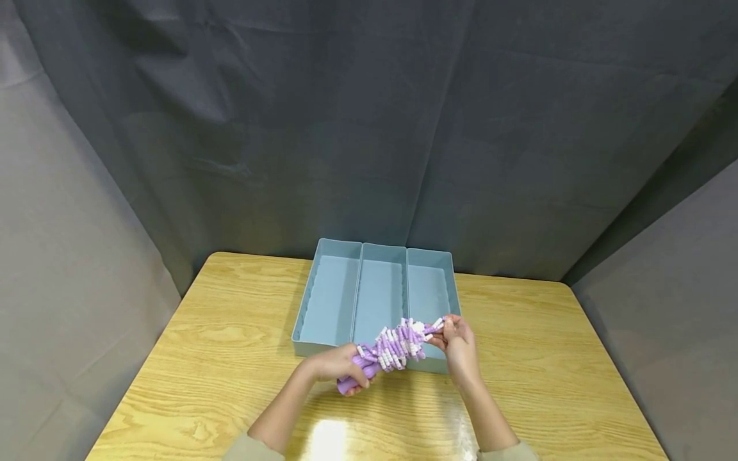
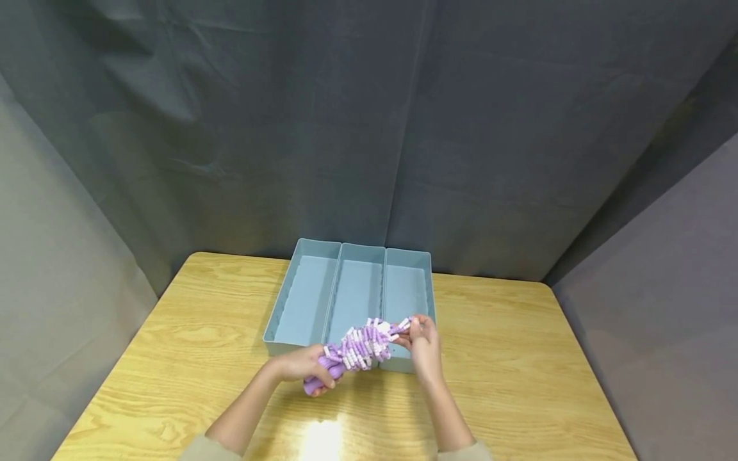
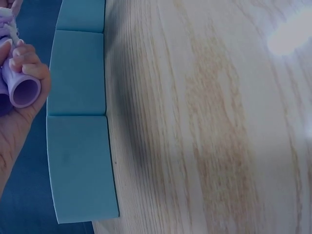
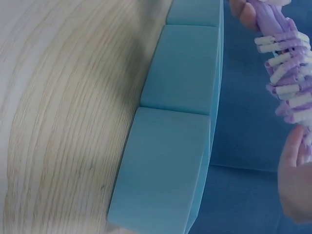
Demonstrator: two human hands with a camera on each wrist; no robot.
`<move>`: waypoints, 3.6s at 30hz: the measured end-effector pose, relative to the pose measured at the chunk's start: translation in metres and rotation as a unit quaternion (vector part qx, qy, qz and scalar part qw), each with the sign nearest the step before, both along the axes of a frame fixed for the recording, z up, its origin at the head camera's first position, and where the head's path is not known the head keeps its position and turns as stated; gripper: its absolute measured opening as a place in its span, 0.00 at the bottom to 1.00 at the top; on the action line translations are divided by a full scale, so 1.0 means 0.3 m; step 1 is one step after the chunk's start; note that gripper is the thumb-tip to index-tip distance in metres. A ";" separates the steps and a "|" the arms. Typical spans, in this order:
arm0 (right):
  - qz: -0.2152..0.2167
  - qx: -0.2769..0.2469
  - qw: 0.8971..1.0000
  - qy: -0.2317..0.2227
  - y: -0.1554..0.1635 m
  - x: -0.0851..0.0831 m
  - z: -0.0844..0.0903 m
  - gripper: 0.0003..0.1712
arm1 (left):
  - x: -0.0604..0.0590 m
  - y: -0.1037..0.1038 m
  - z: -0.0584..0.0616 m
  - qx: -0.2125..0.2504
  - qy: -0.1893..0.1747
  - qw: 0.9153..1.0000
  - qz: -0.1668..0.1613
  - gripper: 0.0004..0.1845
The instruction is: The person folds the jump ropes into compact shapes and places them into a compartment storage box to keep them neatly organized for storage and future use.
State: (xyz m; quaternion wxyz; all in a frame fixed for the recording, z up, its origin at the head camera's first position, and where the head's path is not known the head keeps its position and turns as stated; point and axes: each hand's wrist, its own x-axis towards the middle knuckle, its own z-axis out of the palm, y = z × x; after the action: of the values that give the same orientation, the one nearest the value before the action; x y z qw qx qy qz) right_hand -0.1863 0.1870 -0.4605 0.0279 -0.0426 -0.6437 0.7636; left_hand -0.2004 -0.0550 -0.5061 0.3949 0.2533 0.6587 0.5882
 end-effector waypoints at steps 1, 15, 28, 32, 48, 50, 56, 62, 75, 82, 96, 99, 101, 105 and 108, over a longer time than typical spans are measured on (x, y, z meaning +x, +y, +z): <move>0.007 -0.013 1.000 -0.005 0.002 -0.002 0.002 0.09 | -0.001 -0.001 0.000 0.005 0.000 1.000 -0.003 0.11; 0.045 0.165 0.979 0.110 0.032 0.001 -0.015 0.18 | -0.001 -0.009 -0.006 0.044 -0.053 0.998 0.003 0.15; -0.074 0.217 0.953 0.197 -0.028 0.027 0.052 0.03 | -0.012 0.003 0.008 0.048 -0.069 0.996 -0.008 0.17; -0.058 0.192 0.965 0.171 -0.011 0.010 0.027 0.03 | -0.012 0.001 0.012 0.044 -0.082 0.996 -0.010 0.14; 0.076 0.007 0.996 0.039 0.061 -0.028 -0.021 0.12 | -0.011 -0.007 0.010 0.057 -0.080 0.994 -0.051 0.20; 0.077 -0.007 0.997 -0.006 0.054 -0.019 0.013 0.08 | -0.011 -0.008 0.008 0.053 -0.081 0.994 -0.052 0.20; 0.109 -0.066 0.989 -0.078 0.069 -0.022 0.034 0.05 | -0.010 -0.010 0.005 0.052 -0.079 0.994 -0.061 0.20; 0.179 -0.149 0.969 -0.083 0.102 -0.033 0.013 0.09 | -0.008 -0.011 0.005 0.059 -0.082 0.993 -0.061 0.22; 0.226 -0.118 0.963 -0.093 0.134 -0.052 0.003 0.08 | -0.003 -0.016 -0.010 0.075 -0.110 0.988 -0.072 0.13; 0.260 -0.076 0.958 -0.091 0.143 -0.063 0.005 0.10 | 0.005 -0.014 -0.020 0.079 -0.124 0.987 -0.064 0.13; 0.219 0.153 0.963 -0.023 0.153 -0.109 0.074 0.26 | -0.012 0.030 -0.009 0.100 -0.138 0.985 -0.028 0.11; 0.178 0.197 0.964 0.021 0.156 -0.120 0.080 0.25 | -0.018 0.039 -0.014 0.107 -0.147 0.983 -0.014 0.09; 0.131 0.224 0.964 0.053 0.157 -0.127 0.077 0.23 | -0.022 0.043 -0.017 0.112 -0.151 0.982 -0.006 0.07; 0.022 0.290 0.950 0.116 0.161 -0.139 0.055 0.17 | -0.030 0.052 -0.021 0.129 -0.156 0.979 0.017 0.07; -0.043 0.371 0.912 0.168 0.167 -0.147 0.030 0.12 | -0.037 0.062 -0.022 0.144 -0.165 0.975 0.041 0.08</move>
State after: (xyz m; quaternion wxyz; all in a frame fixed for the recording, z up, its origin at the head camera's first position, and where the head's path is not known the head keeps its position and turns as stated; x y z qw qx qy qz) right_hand -0.2303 0.2372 -0.4514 0.1824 0.0722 -0.8641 0.4635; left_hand -0.2117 -0.0364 -0.5128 0.4329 0.1800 0.5024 0.7265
